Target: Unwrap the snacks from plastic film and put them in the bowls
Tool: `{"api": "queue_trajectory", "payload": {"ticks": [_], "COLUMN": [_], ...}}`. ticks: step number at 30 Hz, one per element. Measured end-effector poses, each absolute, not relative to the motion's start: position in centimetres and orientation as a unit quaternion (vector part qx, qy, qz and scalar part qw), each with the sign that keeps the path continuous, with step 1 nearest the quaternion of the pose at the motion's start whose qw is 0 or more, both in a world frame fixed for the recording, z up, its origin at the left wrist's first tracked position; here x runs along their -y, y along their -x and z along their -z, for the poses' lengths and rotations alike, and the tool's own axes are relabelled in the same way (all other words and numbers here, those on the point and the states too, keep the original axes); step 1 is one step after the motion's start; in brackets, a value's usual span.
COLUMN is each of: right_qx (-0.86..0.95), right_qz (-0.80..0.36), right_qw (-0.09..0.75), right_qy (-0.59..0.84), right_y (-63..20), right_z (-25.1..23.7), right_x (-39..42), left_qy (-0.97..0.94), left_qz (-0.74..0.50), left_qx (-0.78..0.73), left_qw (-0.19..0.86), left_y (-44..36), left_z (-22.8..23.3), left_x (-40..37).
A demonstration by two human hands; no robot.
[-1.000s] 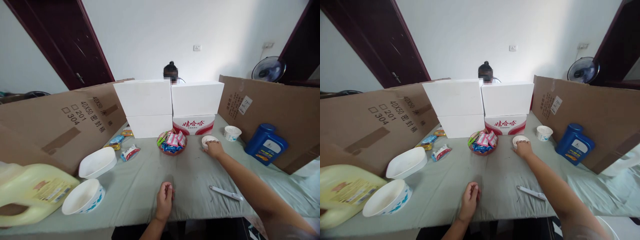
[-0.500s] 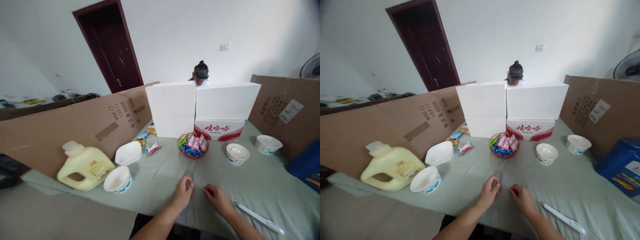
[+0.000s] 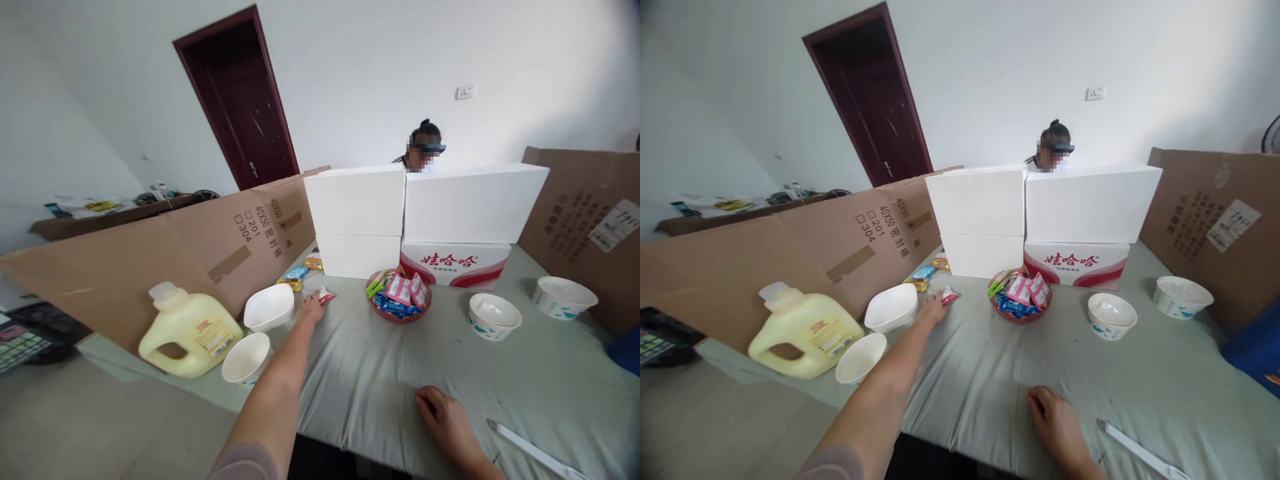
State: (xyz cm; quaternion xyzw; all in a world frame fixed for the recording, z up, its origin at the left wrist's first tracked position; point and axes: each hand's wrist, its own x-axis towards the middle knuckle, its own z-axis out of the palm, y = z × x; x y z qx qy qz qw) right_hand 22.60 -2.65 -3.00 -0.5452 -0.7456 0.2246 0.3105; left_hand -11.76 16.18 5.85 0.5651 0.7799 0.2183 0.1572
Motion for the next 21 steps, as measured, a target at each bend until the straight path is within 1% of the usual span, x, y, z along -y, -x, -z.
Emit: {"api": "queue_trajectory", "payload": {"ticks": [4,6,8,9,10,12,14,15,17,19,20,21], "right_qx": [0.746,0.745,0.732,0.721,0.709,0.689,0.68,0.673,0.646,0.617,0.61,0.609], "right_qz": [-0.222,-0.229,-0.239,-0.24,-0.238,-0.24,-0.272,-0.299,-0.338,-0.332,-0.312,-0.286], "right_qw": [0.305,0.298,0.315,0.337,0.368,0.435,0.479,0.486,0.483,0.455,0.434,0.41], "right_qy": [0.55,0.55,0.555,0.556,0.553,0.528,0.484,0.47,0.485,0.549,0.585,0.615], "right_y": [-22.6,-22.6,-22.7,-22.8,-22.8,-22.8,-22.6,-22.4,-22.2,-22.1,-22.3,-22.5], "right_z": [3.2,3.3,3.3,3.3,3.3,3.0,2.5,2.3,2.0,1.8,1.7,1.7], "right_x": [2.7,2.6,2.6,2.7,2.7,3.0,3.3,3.5,3.7,3.8,3.8,3.8], "left_qy": [-0.617,-0.644,-0.658,-0.66,-0.652,-0.597,-0.508,-0.471,-0.441,-0.448,-0.47,-0.508], "left_qz": [-0.224,-0.23,-0.227,-0.219,-0.204,-0.152,-0.115,-0.109,-0.11,-0.108,-0.11,-0.124], "left_qx": [-0.729,-0.691,-0.658,-0.642,-0.621,-0.559,-0.497,-0.482,-0.486,-0.502,-0.521,-0.545], "left_qw": [0.194,0.234,0.285,0.324,0.385,0.554,0.695,0.731,0.747,0.731,0.704,0.655], "left_y": [7.9,5.4,3.2,2.3,1.6,0.5,-0.2,-0.5,-1.2,-1.8,-2.1,-2.3], "left_z": [-4.9,-4.3,-3.7,-3.6,-3.4,-3.4,-3.4,-3.5,-3.4,-3.1,-2.9,-2.6], "left_x": [-14.5,-12.8,-10.4,-9.0,-7.7,-5.1,-3.2,-2.5,-1.5,-0.9,-0.7,-0.4]}}
